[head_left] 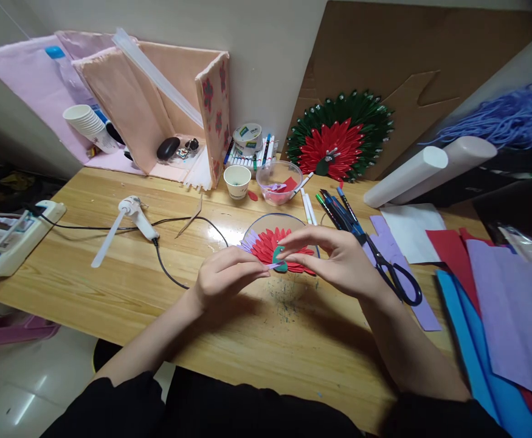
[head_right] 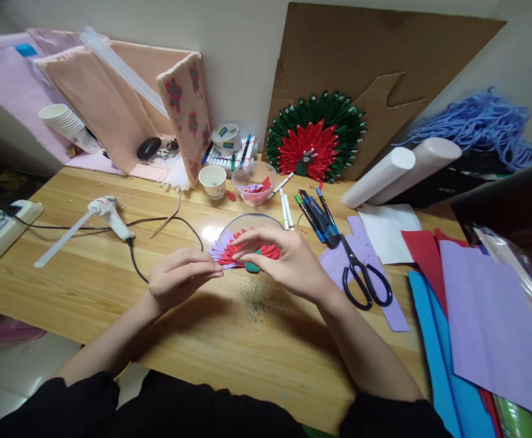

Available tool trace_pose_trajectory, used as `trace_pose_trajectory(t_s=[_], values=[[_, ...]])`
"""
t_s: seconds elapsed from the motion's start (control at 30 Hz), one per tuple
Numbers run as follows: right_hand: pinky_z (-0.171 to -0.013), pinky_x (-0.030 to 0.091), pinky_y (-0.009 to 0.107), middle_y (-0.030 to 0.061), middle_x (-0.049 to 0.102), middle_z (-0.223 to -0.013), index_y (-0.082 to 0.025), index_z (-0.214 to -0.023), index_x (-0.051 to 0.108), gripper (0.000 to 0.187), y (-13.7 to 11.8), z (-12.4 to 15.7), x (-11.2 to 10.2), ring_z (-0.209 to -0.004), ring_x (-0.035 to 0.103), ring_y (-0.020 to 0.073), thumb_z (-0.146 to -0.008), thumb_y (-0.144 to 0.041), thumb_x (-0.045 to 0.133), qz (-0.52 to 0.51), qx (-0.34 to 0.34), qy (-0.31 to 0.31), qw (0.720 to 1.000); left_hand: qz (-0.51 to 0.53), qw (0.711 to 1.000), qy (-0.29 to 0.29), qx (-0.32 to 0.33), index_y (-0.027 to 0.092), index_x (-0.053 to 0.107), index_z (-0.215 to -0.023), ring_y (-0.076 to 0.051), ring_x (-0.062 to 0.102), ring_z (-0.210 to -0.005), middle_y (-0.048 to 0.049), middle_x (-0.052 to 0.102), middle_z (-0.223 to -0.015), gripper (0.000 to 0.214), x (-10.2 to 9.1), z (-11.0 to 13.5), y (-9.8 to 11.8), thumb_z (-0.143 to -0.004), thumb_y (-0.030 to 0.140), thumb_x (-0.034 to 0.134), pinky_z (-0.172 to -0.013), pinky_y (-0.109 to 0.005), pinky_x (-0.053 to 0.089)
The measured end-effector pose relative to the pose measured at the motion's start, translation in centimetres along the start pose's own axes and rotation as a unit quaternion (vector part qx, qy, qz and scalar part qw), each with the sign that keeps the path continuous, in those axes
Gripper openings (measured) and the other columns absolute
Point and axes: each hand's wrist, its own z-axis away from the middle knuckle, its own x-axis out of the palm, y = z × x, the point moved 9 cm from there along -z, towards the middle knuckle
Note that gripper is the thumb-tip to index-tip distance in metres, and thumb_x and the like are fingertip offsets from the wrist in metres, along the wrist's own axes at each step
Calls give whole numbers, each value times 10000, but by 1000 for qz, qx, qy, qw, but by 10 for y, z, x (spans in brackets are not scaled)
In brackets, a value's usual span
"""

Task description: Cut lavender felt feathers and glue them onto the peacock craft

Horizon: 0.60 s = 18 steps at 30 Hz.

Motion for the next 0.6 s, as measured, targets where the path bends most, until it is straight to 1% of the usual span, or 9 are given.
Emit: trace_pose_trajectory(t_s=[0.07, 0.17, 0.23, 0.3, 0.4, 0.6], values=[[-761, 522, 345, 43, 687, -893, -220, -921, 677, 167, 1, 0, 0, -794, 653, 180, -757, -246, 659, 3, 2, 1, 1000, 6, 1000, 4, -5, 172, 642, -884, -95, 617, -648, -24, 677, -745, 103, 0, 0, -1, -784, 150, 635, -598, -210, 509], [-750, 500, 341, 32, 682, -819, -219, -823, 686, 95, -1, -1, -1, -785, 627, 182, -730, -239, 688, 29, -7, 4, 1000, 11, 1000, 10, -9, 170, 643, -878, -95, 615, -653, -26, 676, -749, 100, -1, 1, -1, -781, 148, 638, -600, -211, 510], [-733, 487, 336, 27, 672, -785, -214, -767, 680, 34, -1, -2, -2, -763, 611, 175, -733, -214, 681, 37, -13, 0, 999, 13, 1000, 11, -9, 164, 643, -875, -97, 614, -652, -29, 675, -746, 104, -1, 1, -1, -773, 142, 646, -599, -213, 511], [-736, 480, 334, 23, 667, -778, -210, -746, 671, 41, -2, -2, -2, -764, 609, 172, -745, -172, 655, 38, -17, -5, 999, 14, 1000, 12, -9, 157, 642, -872, -97, 612, -650, -31, 673, -742, 112, -1, 1, 0, -764, 133, 655, -596, -212, 509], [-759, 482, 337, 21, 669, -794, -209, -755, 661, 102, -3, -1, -3, -790, 620, 172, -756, -121, 609, 37, -20, -6, 999, 10, 1000, 17, -8, 159, 641, -869, -91, 608, -642, -27, 670, -732, 108, -1, 0, 0, -764, 137, 656, -591, -206, 507], [-755, 501, 324, 23, 676, -830, -213, -828, 661, 121, -7, 2, -4, -799, 636, 163, -780, -133, 583, 37, -24, 3, 999, 5, 1000, 22, -4, 160, 639, -865, -90, 609, -643, -23, 668, -728, 112, -2, -1, 1, -758, 134, 662, -595, -202, 512]])
